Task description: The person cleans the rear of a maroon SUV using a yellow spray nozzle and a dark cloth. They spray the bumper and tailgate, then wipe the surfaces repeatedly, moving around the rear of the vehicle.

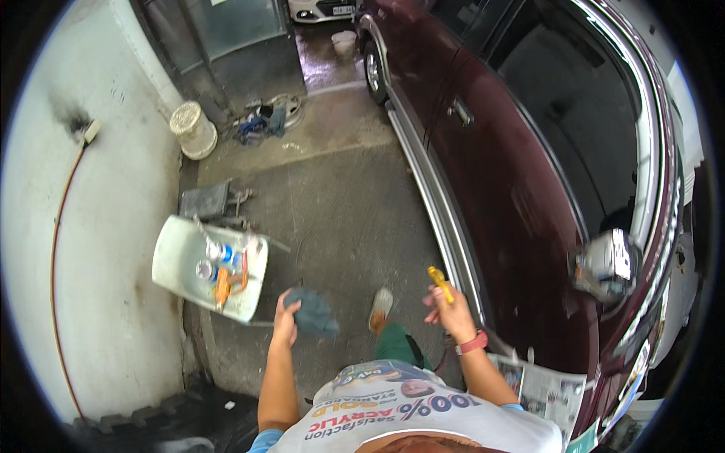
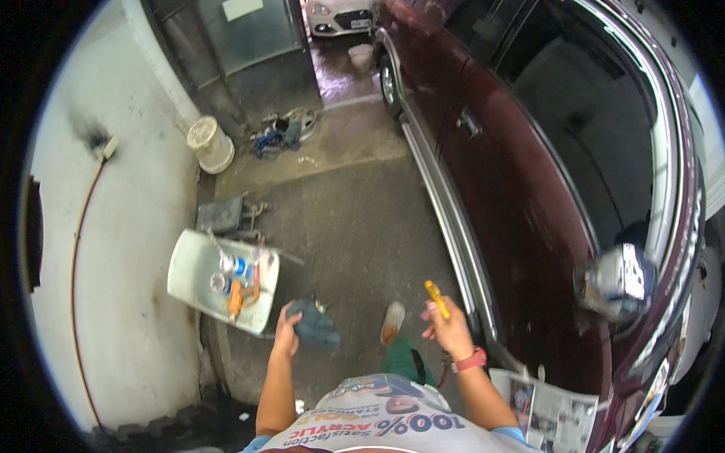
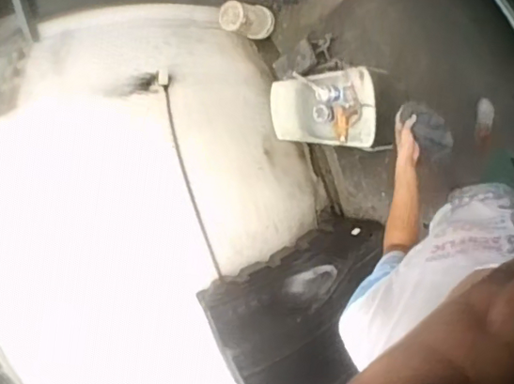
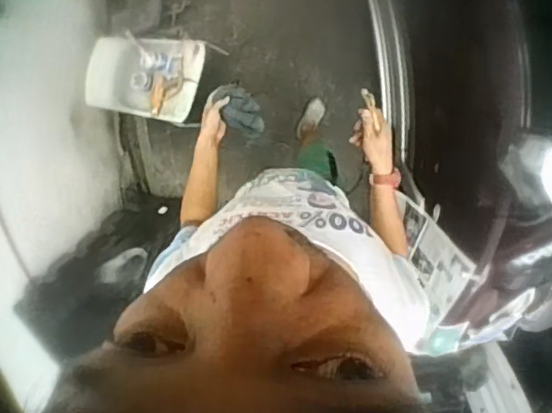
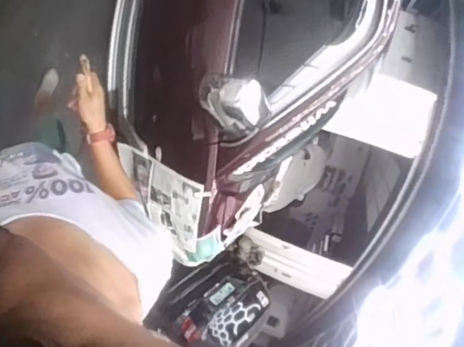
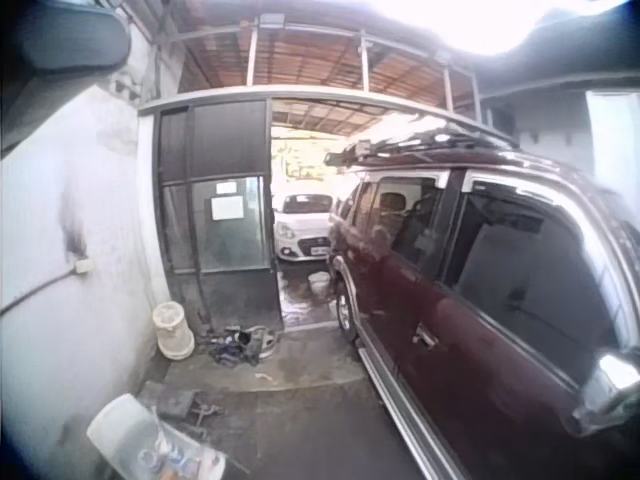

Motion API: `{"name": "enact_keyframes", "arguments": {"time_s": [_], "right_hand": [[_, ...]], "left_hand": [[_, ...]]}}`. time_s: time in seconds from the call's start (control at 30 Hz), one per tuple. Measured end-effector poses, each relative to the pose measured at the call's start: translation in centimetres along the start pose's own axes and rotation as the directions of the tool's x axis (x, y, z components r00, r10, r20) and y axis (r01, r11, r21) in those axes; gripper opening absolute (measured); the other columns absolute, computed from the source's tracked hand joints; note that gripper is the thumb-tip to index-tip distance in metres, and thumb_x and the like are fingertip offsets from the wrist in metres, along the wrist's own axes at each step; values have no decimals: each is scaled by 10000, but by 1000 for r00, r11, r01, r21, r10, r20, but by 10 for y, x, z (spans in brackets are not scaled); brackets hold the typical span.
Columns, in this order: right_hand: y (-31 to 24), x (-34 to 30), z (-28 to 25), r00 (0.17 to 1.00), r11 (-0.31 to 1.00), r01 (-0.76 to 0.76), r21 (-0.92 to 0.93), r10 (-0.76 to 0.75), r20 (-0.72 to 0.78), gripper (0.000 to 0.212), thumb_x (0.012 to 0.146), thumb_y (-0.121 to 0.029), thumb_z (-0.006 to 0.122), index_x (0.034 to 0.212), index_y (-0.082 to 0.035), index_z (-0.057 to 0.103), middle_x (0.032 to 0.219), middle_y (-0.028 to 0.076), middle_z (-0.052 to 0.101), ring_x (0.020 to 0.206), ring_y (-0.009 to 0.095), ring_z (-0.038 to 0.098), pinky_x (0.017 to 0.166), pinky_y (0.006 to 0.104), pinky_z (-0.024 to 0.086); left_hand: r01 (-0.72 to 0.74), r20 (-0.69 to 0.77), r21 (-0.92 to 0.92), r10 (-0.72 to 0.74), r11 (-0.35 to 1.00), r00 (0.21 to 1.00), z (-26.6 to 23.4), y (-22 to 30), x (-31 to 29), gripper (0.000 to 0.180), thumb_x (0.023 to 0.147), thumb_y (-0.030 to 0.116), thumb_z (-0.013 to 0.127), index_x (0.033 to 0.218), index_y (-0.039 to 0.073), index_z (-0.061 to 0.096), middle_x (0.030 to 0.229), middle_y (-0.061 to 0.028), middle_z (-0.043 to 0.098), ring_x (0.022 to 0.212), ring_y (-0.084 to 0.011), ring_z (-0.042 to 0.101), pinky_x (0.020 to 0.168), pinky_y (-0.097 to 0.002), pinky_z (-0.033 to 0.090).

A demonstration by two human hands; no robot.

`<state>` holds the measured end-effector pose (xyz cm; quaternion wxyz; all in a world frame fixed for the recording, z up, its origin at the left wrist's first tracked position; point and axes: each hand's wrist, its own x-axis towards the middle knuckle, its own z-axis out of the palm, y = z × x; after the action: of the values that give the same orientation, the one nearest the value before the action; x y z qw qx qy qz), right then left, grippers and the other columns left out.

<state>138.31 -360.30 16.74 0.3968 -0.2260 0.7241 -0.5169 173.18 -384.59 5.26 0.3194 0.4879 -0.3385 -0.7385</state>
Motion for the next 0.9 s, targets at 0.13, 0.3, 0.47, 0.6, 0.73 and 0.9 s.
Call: {"name": "enact_keyframes", "arguments": {"time_s": [0.13,0.3,0.47,0.6,0.73,0.9], "right_hand": [[-32,124,0,990,996,-76,-36,80,115,419,1127,-415,630,1221,-6,619,911,63,703,581,145,699,502,277,519],[-112,228,7,990,1000,24,16,-26,139,427,1121,-429,636,1141,-3,613,803,65,671,571,148,690,508,285,530],[-156,331,18,995,1000,17,17,-19,97,401,1120,-416,642,1146,-17,613,800,63,676,558,146,687,489,287,517],[-163,438,35,997,998,-58,-19,59,40,381,1124,-408,634,1158,-29,617,790,58,675,533,145,669,477,286,508],[-211,536,69,998,1000,-2,0,2,-65,413,1139,-430,593,1105,-19,598,790,60,653,542,160,691,469,274,511],[-295,660,92,999,999,19,-45,-20,-37,432,1148,-428,574,1186,1,606,886,79,688,548,160,696,476,272,523]], "left_hand": [[462,-431,370,-292,806,854,-16,-30,48,726,923,121,671,1622,82,476,1572,-248,562,1437,-391,546,1218,-474,403],[651,-617,548,-271,526,739,-101,-84,23,742,888,170,678,1591,22,495,1522,-285,597,1416,-421,570,1198,-465,425],[743,-638,531,-385,407,667,-65,-75,47,723,884,193,691,1559,8,513,1487,-298,619,1388,-440,592,1177,-471,448],[714,-605,586,-379,383,700,-28,-67,134,709,880,212,702,1533,-3,528,1460,-308,637,1366,-456,611,1160,-476,466],[619,-541,686,-302,383,785,-18,-25,263,698,877,230,712,1508,-15,542,1432,-319,654,1344,-471,629,1143,-480,483],[414,-447,772,-52,481,893,-4,108,497,686,873,253,725,1476,-29,560,1398,-332,676,1317,-490,652,1122,-486,506]]}}
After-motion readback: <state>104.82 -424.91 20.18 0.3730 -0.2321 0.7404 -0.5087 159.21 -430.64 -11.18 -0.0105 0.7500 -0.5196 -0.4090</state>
